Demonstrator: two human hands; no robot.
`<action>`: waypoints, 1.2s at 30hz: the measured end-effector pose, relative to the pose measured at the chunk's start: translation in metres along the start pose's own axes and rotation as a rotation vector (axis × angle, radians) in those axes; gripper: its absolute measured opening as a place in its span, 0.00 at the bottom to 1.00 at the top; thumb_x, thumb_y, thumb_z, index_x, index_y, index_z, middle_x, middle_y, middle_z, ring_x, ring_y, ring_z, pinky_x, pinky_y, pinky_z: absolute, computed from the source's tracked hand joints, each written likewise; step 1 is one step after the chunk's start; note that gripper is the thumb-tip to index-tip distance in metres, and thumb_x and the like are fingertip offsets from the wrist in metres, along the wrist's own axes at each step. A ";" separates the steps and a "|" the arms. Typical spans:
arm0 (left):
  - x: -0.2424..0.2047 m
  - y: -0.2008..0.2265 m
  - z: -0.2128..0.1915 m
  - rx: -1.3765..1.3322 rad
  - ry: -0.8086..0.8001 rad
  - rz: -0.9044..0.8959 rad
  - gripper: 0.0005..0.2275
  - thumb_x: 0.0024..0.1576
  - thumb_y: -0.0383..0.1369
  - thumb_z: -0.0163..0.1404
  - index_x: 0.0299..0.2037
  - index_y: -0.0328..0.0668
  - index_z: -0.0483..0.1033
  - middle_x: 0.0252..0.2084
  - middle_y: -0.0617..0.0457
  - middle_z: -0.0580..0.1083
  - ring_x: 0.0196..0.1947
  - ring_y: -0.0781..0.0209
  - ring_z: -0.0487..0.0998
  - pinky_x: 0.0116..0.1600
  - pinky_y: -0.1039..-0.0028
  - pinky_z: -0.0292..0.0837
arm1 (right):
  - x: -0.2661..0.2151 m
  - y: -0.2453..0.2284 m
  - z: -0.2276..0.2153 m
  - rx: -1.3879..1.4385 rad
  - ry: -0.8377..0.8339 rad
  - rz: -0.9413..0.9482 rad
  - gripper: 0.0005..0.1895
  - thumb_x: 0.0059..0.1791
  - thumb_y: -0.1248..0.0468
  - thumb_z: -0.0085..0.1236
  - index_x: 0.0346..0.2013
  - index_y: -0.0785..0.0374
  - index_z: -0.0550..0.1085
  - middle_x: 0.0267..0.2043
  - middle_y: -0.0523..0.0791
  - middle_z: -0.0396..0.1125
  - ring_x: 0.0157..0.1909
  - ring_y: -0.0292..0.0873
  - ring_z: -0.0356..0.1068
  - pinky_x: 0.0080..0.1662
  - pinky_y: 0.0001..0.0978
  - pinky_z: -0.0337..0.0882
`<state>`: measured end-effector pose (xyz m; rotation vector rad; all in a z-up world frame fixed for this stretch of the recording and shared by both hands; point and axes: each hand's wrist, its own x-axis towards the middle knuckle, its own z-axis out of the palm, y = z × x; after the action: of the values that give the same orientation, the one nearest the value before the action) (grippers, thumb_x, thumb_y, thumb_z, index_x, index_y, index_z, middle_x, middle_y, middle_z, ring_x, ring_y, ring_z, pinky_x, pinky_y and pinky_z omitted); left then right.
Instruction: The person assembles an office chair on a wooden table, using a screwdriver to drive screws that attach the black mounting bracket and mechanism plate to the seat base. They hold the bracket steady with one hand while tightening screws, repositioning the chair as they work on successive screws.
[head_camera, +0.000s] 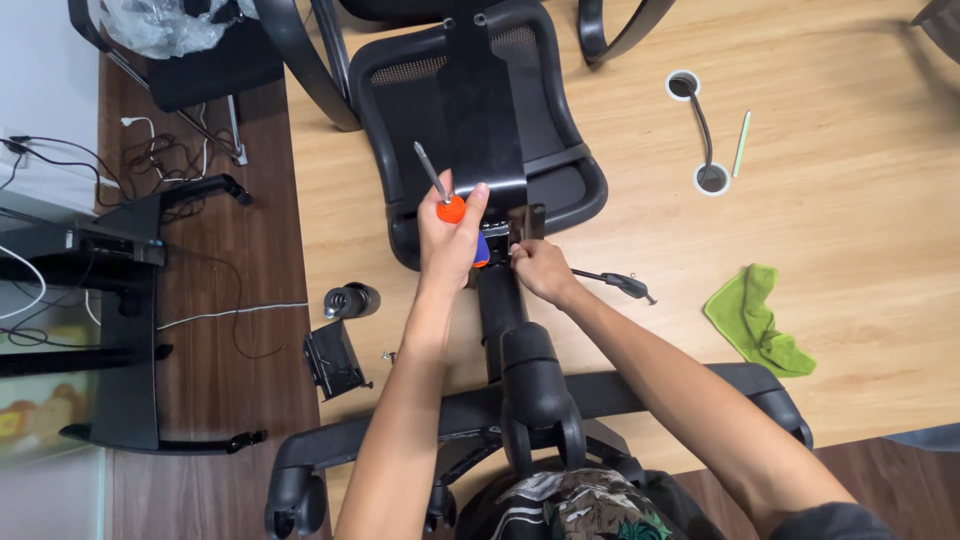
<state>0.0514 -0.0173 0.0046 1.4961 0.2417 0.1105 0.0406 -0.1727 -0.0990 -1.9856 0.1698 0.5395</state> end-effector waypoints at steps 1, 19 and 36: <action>0.001 -0.005 -0.002 -0.001 0.000 0.000 0.33 0.60 0.36 0.59 0.67 0.14 0.61 0.50 0.31 0.75 0.48 0.59 0.71 0.56 0.72 0.69 | -0.002 -0.001 -0.002 -0.001 0.000 0.001 0.18 0.55 0.56 0.48 0.33 0.66 0.78 0.26 0.44 0.70 0.32 0.41 0.68 0.41 0.37 0.69; -0.052 0.062 -0.039 -0.060 -0.394 0.135 0.16 0.62 0.27 0.54 0.60 0.31 0.71 0.54 0.52 0.75 0.52 0.67 0.73 0.59 0.76 0.68 | 0.005 -0.008 -0.016 0.309 -0.237 0.216 0.10 0.52 0.59 0.51 0.32 0.62 0.74 0.24 0.39 0.63 0.23 0.31 0.59 0.26 0.26 0.62; -0.099 0.089 -0.070 0.428 -0.592 0.008 0.10 0.54 0.34 0.62 0.37 0.33 0.79 0.27 0.60 0.74 0.30 0.74 0.70 0.36 0.78 0.70 | 0.028 0.017 -0.010 0.425 -0.335 0.191 0.12 0.52 0.62 0.46 0.39 0.62 0.77 0.28 0.41 0.70 0.26 0.34 0.67 0.29 0.28 0.66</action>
<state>-0.0538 0.0353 0.0986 1.8804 -0.2349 -0.3988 0.0628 -0.1863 -0.1211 -1.4521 0.2444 0.8725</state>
